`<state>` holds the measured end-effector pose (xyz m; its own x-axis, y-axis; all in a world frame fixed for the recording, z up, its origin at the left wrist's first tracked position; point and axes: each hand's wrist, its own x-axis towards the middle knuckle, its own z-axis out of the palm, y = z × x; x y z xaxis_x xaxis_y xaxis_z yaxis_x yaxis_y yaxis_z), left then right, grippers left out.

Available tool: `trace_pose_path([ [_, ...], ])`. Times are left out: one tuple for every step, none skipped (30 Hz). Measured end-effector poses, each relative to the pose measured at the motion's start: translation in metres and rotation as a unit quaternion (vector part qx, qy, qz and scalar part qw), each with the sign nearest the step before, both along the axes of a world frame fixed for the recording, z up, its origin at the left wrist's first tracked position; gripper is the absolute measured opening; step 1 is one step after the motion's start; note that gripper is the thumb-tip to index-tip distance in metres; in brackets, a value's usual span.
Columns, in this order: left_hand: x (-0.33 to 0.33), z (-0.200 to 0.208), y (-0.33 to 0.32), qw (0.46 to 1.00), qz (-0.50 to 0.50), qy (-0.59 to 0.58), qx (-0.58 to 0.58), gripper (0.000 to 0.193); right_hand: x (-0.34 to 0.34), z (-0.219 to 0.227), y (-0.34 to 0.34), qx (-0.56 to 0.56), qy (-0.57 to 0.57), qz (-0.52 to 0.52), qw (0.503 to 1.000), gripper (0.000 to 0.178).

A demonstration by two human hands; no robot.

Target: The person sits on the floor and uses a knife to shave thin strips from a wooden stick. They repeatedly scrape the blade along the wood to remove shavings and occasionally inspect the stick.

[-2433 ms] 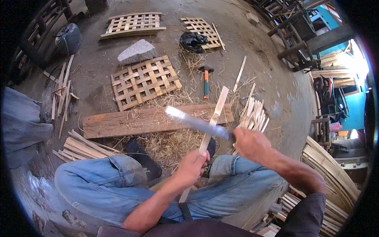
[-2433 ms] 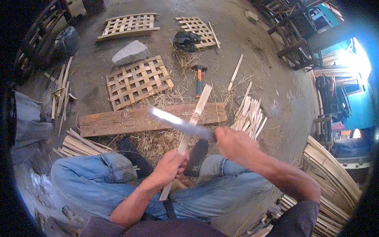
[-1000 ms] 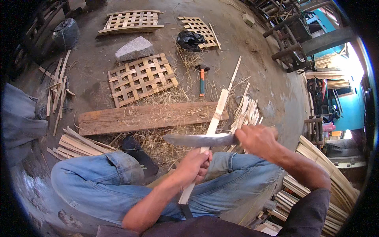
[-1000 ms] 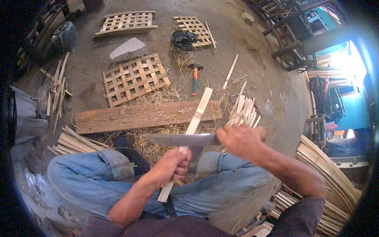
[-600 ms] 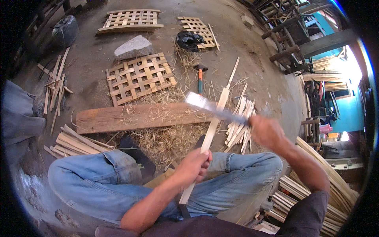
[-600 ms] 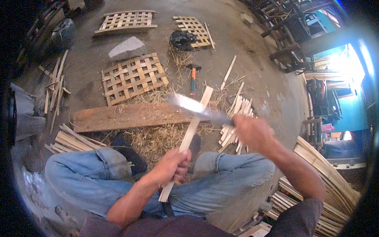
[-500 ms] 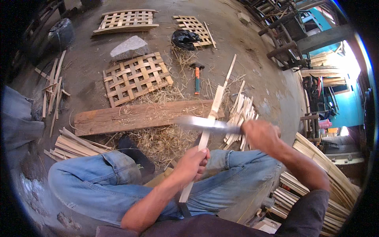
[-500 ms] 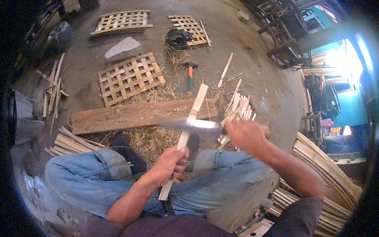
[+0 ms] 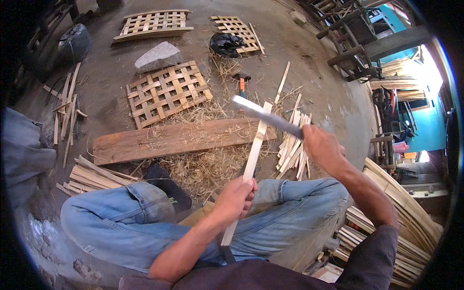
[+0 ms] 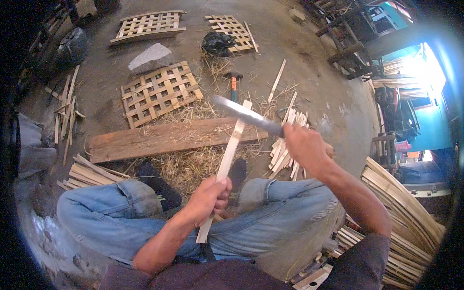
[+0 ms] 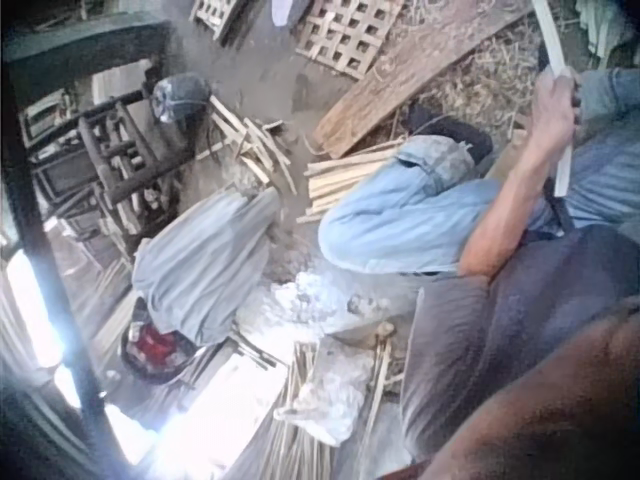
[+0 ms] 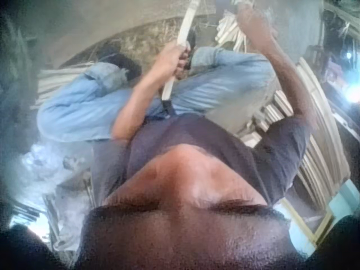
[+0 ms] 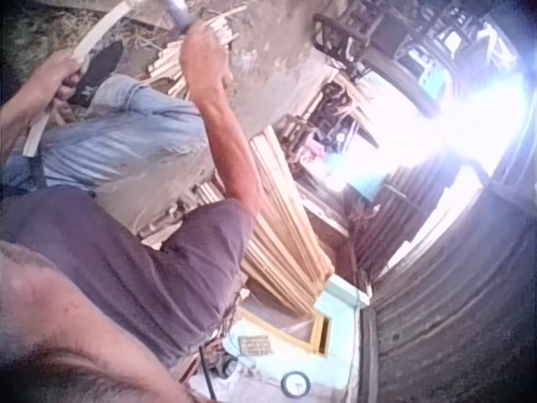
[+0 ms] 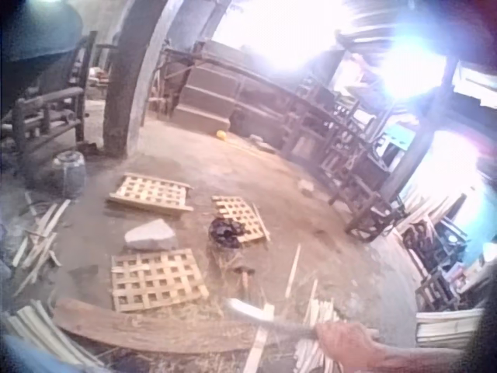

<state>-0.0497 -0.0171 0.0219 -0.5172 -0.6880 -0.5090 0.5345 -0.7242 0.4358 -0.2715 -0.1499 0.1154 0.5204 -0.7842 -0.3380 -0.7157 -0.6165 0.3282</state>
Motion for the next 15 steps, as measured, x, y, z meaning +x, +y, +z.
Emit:
trace_pose_path([
  [-0.002, 0.000, 0.001, 1.000, -0.003, 0.005, -0.004, 0.022, 0.000, 0.003, 0.000, 0.011, -0.003, -0.043, 0.999, 0.010],
  [-0.004, 0.001, 0.003, 1.000, -0.007, 0.010, -0.007, 0.023, 0.000, 0.004, -0.001, 0.022, -0.006, -0.085, 0.996, 0.010],
  [-0.005, 0.001, 0.003, 1.000, -0.010, 0.014, -0.011, 0.023, 0.001, 0.004, -0.001, 0.000, -0.014, -0.038, 0.999, 0.009],
  [-0.006, 0.001, 0.004, 1.000, -0.003, -0.001, -0.008, 0.023, 0.000, 0.000, 0.003, -0.014, -0.020, 0.002, 1.000, 0.009],
  [-0.004, 0.003, 0.003, 1.000, 0.007, -0.016, -0.012, 0.023, 0.002, -0.002, 0.006, -0.035, -0.025, 0.046, 0.998, 0.008],
  [-0.003, 0.004, 0.003, 0.999, 0.016, -0.030, -0.015, 0.023, 0.003, -0.003, 0.008, -0.056, -0.030, 0.090, 0.994, 0.008],
  [-0.002, 0.003, 0.004, 1.000, 0.005, -0.022, -0.016, 0.023, 0.003, -0.004, 0.001, -0.070, -0.051, 0.129, 0.988, 0.008],
  [-0.002, 0.002, 0.003, 1.000, 0.000, -0.015, -0.017, 0.023, 0.004, -0.004, 0.007, -0.056, -0.067, 0.142, 0.986, 0.009],
  [0.000, 0.001, 0.002, 1.000, -0.009, -0.012, -0.017, 0.023, 0.006, -0.007, 0.019, -0.043, -0.087, 0.152, 0.984, 0.010],
  [0.002, 0.000, 0.000, 1.000, -0.005, -0.012, -0.012, 0.023, 0.008, -0.010, 0.025, -0.030, -0.107, 0.162, 0.981, 0.011],
  [0.002, 0.001, 0.002, 1.000, -0.010, -0.007, -0.005, 0.023, -0.002, -0.018, 0.021, -0.067, -0.041, 0.167, 0.983, 0.012],
  [0.001, 0.001, 0.005, 1.000, -0.011, 0.001, -0.001, 0.023, -0.004, -0.016, 0.009, -0.075, -0.057, 0.093, 0.991, 0.012],
  [0.000, 0.000, 0.007, 1.000, -0.020, 0.009, -0.004, 0.022, -0.005, -0.012, -0.007, -0.084, -0.073, 0.018, 0.994, 0.013],
  [-0.002, -0.004, 0.008, 1.000, -0.023, 0.013, -0.006, 0.022, -0.004, -0.012, -0.018, -0.091, -0.094, -0.051, 0.990, 0.014],
  [-0.003, -0.005, 0.007, 0.999, -0.027, 0.017, -0.007, 0.022, -0.003, -0.007, -0.016, -0.024, -0.154, -0.132, 0.979, 0.019],
])
